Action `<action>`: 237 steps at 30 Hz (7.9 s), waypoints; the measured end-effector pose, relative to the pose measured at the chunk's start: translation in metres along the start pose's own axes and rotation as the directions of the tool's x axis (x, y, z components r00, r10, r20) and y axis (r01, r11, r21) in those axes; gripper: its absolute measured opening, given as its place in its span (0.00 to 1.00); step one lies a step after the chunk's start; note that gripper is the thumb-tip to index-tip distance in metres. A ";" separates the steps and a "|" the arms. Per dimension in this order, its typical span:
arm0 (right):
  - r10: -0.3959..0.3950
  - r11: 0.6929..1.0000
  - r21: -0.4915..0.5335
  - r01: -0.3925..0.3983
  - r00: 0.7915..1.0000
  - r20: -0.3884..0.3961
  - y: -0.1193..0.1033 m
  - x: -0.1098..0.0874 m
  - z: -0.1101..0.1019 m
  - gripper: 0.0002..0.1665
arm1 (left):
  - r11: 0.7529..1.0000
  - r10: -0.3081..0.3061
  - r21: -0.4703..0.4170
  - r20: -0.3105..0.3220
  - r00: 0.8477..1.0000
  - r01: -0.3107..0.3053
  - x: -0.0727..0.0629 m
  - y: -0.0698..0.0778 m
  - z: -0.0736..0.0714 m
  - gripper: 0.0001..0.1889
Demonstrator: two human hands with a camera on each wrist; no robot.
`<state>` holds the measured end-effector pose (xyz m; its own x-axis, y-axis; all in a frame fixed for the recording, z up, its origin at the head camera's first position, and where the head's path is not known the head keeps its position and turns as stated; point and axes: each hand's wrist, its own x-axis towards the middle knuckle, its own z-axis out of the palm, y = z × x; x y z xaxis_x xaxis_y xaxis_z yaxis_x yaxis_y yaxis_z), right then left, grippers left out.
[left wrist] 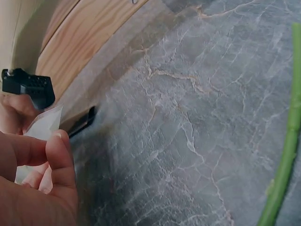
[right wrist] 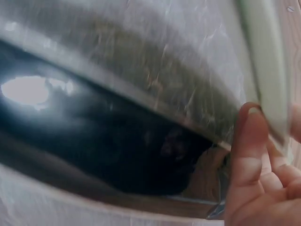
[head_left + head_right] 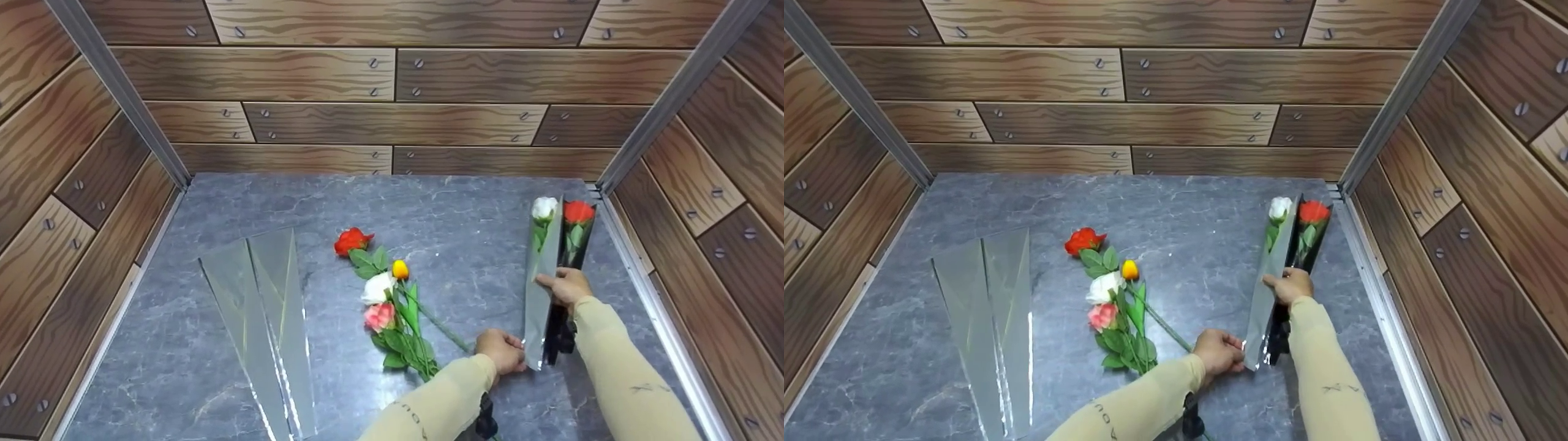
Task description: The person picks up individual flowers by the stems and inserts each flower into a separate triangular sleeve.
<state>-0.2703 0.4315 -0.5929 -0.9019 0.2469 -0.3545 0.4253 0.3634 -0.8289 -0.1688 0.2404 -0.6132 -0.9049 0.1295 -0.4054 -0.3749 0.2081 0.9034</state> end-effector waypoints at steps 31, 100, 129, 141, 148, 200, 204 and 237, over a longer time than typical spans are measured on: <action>-0.092 0.914 -0.406 -0.014 0.966 -0.240 0.012 -0.012 -0.018 0.33 | 0.996 -0.033 -0.070 0.233 0.972 0.051 -0.018 0.002 0.009 0.02; -0.337 0.929 0.225 0.293 0.922 0.192 -0.023 -0.160 0.111 0.23 | 0.573 0.792 0.604 -0.236 0.563 -0.554 -0.095 -0.009 -0.319 0.26; -0.563 0.339 0.818 -0.464 0.597 0.572 -0.046 -0.183 0.187 0.14 | 0.404 0.824 0.541 0.134 0.550 -0.737 -0.104 0.006 -0.202 0.42; -0.560 0.181 0.848 -0.499 0.656 0.506 -0.044 -0.174 0.170 0.24 | 0.061 0.891 0.660 0.302 0.339 -0.749 -0.115 0.005 -0.202 0.42; -0.576 0.118 0.884 -0.453 0.694 0.432 -0.038 -0.166 0.141 0.22 | 0.069 0.877 0.658 0.318 0.360 -0.749 -0.118 -0.009 -0.210 0.41; -0.193 0.722 0.640 0.263 0.965 -0.179 0.003 -0.149 0.051 0.03 | 0.903 0.372 -0.065 -0.373 0.850 -0.424 -0.105 -0.049 -0.354 0.10; -0.192 0.730 0.614 0.300 0.952 -0.238 0.001 -0.148 0.053 0.05 | 0.903 0.357 -0.091 -0.384 0.852 -0.419 -0.104 -0.052 -0.354 0.09; -0.516 0.632 0.492 0.599 0.799 -0.311 -0.058 -0.191 0.093 0.07 | 0.690 0.634 0.449 0.003 0.773 -0.568 -0.068 -0.024 -0.249 0.27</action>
<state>-0.1301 0.2799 -0.5175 -0.9159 0.2888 0.2788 -0.3091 -0.0644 -0.9489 -0.1481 -0.0147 -0.5727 -0.9368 0.2351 0.2592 0.3456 0.5058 0.7904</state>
